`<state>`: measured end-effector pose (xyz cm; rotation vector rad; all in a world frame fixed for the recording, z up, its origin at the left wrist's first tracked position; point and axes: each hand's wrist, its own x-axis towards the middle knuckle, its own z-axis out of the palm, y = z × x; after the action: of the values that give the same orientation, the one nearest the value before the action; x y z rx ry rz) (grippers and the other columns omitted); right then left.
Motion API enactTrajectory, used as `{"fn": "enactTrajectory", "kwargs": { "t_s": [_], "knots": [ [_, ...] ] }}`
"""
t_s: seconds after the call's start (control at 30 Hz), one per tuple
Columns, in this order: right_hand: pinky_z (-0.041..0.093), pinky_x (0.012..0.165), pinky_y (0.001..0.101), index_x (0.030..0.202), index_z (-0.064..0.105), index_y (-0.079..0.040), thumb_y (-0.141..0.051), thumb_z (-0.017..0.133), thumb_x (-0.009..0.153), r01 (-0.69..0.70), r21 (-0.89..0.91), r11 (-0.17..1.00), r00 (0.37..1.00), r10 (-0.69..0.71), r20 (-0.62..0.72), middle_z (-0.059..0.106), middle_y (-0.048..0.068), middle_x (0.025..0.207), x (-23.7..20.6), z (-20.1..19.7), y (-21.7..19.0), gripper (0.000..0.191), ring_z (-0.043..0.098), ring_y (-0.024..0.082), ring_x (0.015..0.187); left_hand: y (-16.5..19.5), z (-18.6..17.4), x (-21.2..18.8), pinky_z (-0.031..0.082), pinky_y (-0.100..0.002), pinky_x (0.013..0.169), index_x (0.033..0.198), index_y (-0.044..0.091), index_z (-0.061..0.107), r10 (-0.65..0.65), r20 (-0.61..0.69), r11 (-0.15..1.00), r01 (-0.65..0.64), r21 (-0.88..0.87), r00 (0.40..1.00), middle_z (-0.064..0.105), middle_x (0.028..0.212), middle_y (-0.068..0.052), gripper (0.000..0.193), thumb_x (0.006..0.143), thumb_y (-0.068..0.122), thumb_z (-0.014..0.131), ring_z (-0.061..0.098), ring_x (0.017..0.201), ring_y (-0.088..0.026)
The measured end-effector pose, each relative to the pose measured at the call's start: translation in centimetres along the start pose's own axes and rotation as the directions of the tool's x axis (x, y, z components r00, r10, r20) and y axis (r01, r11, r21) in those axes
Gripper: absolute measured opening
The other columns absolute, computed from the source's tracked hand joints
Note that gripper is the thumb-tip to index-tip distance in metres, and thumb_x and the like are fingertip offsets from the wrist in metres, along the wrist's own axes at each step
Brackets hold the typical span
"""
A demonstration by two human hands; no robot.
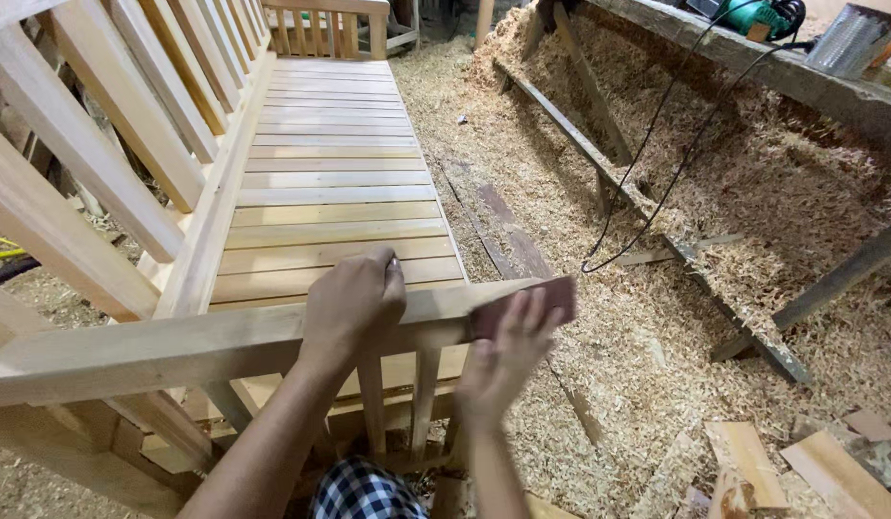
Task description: The person sands a wooden bench frame with a piece of sandpaper, rubbing the armrests, rails and slats by hand while steadying the bench with the other hand, working around the seat and edges of the unfinished furniture.
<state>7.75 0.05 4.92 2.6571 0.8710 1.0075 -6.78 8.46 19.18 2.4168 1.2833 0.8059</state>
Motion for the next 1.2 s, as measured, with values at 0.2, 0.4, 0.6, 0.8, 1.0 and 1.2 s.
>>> {"fn": "enactTrajectory", "kwargs": {
  "t_s": [0.2,0.4,0.6,0.8,1.0,1.2],
  "knots": [
    [0.025,0.12,0.063,0.148,0.042,-0.03,-0.06,0.026,0.101,0.442,0.725,0.529,0.892,-0.176,-0.415,0.04,-0.003,0.161,-2.0,0.3,-1.0,0.057,0.036,0.024,0.147,-1.1,-1.8,0.2,0.056,-0.052,0.074,0.106,0.01,0.066,-0.044,0.122,0.999,0.04,0.036,0.992,0.072,0.085,-0.02,0.035,0.099,0.033,0.041,0.07,0.078,-0.038],
    [0.002,0.132,0.0665,0.161,0.034,-0.018,-0.049,0.018,0.114,0.292,0.914,0.283,0.865,0.329,-0.378,0.032,0.009,0.171,-0.3,-1.1,0.2,0.058,0.02,0.035,0.162,-2.5,-2.0,-0.4,0.06,-0.05,0.065,0.107,0.01,0.064,-0.151,0.132,0.962,0.115,0.246,0.98,0.073,0.082,-0.018,0.033,0.099,0.032,0.04,0.074,0.073,-0.034],
    [0.013,0.122,0.0612,0.155,0.036,-0.023,-0.051,0.029,0.109,0.446,0.89,0.094,0.895,-0.038,-0.445,0.037,-0.004,0.158,-3.2,-3.6,-1.5,0.055,0.032,0.028,0.149,-2.9,-2.2,-1.5,0.055,-0.054,0.07,0.099,0.009,0.067,-0.027,-0.056,0.991,0.034,0.128,0.998,0.072,0.077,-0.022,0.025,0.094,0.025,0.048,0.071,0.074,-0.039],
    [-0.004,0.133,0.0644,0.153,0.046,-0.016,-0.044,0.013,0.112,0.293,0.917,0.271,0.89,0.274,-0.365,0.037,-0.006,0.168,-0.3,-2.7,1.3,0.06,0.021,0.026,0.164,-2.3,-1.9,-1.2,0.057,-0.054,0.067,0.1,0.006,0.063,-0.084,-0.02,0.988,0.086,0.129,0.996,0.07,0.073,-0.021,0.024,0.094,0.022,0.047,0.072,0.07,-0.038],
    [0.004,0.127,0.064,0.15,0.046,-0.013,-0.046,0.019,0.11,0.484,0.84,0.245,0.874,-0.089,-0.478,0.045,0.003,0.158,-2.7,-5.7,-1.1,0.058,0.03,0.027,0.152,-2.6,-2.2,-1.4,0.055,-0.055,0.066,0.095,0.005,0.064,-0.053,-0.051,0.996,0.057,0.07,0.997,0.07,0.073,-0.022,0.021,0.091,0.019,0.05,0.071,0.069,-0.039],
    [0.008,0.121,0.0583,0.147,0.047,-0.018,-0.049,0.025,0.105,-0.178,0.975,0.13,0.971,0.187,0.152,0.063,0.01,0.138,1.7,3.5,2.8,0.056,0.053,0.026,0.13,-2.9,-1.1,-1.1,0.058,-0.049,0.065,0.096,0.007,0.064,-0.107,-0.086,0.991,0.113,0.067,0.991,0.071,0.075,-0.018,0.019,0.094,0.018,0.049,0.072,0.069,-0.032]
  ]
}}
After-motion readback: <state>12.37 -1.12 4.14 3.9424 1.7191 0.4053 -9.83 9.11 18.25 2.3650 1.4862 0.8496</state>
